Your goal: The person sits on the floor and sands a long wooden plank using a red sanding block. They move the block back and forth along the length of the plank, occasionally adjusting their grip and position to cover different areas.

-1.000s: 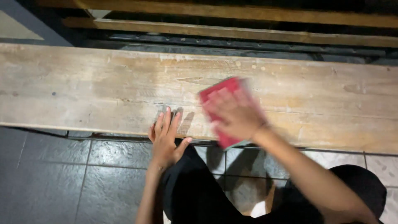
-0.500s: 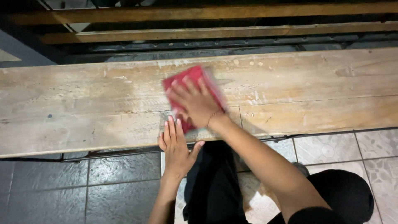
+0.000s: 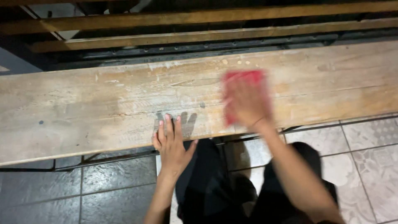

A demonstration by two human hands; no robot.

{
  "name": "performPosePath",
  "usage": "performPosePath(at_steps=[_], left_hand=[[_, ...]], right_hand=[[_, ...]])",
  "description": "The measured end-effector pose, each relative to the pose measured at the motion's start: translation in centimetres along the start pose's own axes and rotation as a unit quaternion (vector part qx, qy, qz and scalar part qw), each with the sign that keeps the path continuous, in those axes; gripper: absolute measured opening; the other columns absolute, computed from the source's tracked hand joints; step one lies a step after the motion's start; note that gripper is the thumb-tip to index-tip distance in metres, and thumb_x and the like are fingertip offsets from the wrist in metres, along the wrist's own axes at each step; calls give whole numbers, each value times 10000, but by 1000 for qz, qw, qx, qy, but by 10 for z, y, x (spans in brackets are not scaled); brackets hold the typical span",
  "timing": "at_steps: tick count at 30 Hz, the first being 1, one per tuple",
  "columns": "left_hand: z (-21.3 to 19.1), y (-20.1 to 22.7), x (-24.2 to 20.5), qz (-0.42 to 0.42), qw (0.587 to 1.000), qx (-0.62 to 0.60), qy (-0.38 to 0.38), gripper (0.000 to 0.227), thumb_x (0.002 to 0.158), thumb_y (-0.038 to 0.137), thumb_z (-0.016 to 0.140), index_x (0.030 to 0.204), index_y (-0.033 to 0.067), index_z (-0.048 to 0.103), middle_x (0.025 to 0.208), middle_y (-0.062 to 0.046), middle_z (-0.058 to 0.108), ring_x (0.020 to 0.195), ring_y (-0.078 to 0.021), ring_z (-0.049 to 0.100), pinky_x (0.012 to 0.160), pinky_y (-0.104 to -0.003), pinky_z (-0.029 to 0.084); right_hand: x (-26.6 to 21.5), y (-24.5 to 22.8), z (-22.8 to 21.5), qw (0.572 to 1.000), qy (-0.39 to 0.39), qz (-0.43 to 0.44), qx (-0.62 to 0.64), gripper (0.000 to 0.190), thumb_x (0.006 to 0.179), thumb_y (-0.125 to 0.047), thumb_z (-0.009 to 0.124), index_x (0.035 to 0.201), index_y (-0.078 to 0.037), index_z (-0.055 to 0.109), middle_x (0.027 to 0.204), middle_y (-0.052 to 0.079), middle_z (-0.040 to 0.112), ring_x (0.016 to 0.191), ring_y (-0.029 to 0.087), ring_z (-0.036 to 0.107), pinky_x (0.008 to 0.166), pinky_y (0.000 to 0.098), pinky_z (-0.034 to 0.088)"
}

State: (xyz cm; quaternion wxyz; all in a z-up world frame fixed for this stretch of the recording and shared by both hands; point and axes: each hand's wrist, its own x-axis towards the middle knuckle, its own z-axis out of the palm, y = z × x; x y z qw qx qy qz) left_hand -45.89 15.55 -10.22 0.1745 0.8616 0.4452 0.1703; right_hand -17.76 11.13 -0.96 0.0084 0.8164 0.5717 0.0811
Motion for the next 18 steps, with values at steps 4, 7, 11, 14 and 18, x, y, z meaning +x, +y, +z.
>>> performPosePath(at_steps=[4, 7, 11, 14, 18], left_hand=[[-4, 4, -2, -18, 1000, 16, -5, 1092, 799, 474, 776, 1665, 190, 176, 1736, -147, 8, 1557, -376, -3, 1170, -597, -38], [-13, 12, 3, -25, 1000, -11, -6, 1090, 810, 392, 798, 1671, 167, 169, 1735, -158, -10, 1556, -387, -5, 1168, -592, -36], [-18, 20, 2, -20, 1000, -10, -3, 1077, 802, 427, 812, 1658, 162, 215, 1735, -165, 11, 1549, -387, 9, 1168, -592, -30], [-17, 23, 3, -23, 1000, -15, -2, 1102, 753, 357, 844, 1653, 179, 234, 1729, -168, 52, 1545, -403, 19, 1155, -617, -29], [-38, 30, 4, -37, 996, -67, -41, 1055, 770, 168, 737, 1668, 185, 183, 1745, -123, -28, 1563, -370, -38, 1164, -578, -54]], right_hand=[[-37, -34, 6, 958, -101, -242, 120, 646, 1028, -584, 395, 1616, -330, 312, 1699, 6, 255, 1551, 339, 203, 1202, 632, 176], [-51, 36, -13, 962, -75, -236, 115, 711, 946, -650, 511, 1580, -345, 406, 1628, 13, 404, 1506, 340, 323, 1219, 592, 189], [-97, 220, 62, 986, -11, -163, -22, 1051, 688, -864, 559, 1594, -353, 409, 1673, 63, 405, 1521, 441, 359, 1281, 602, 205], [-104, 241, 74, 986, -12, -156, -50, 1082, 662, -855, 509, 1616, -383, 314, 1746, 6, 272, 1539, 470, 307, 1230, 684, 238], [-61, 105, 8, 963, -36, -244, -106, 919, 741, -772, 615, 1558, -422, 381, 1669, -34, 373, 1496, 414, 373, 1225, 619, 258]])
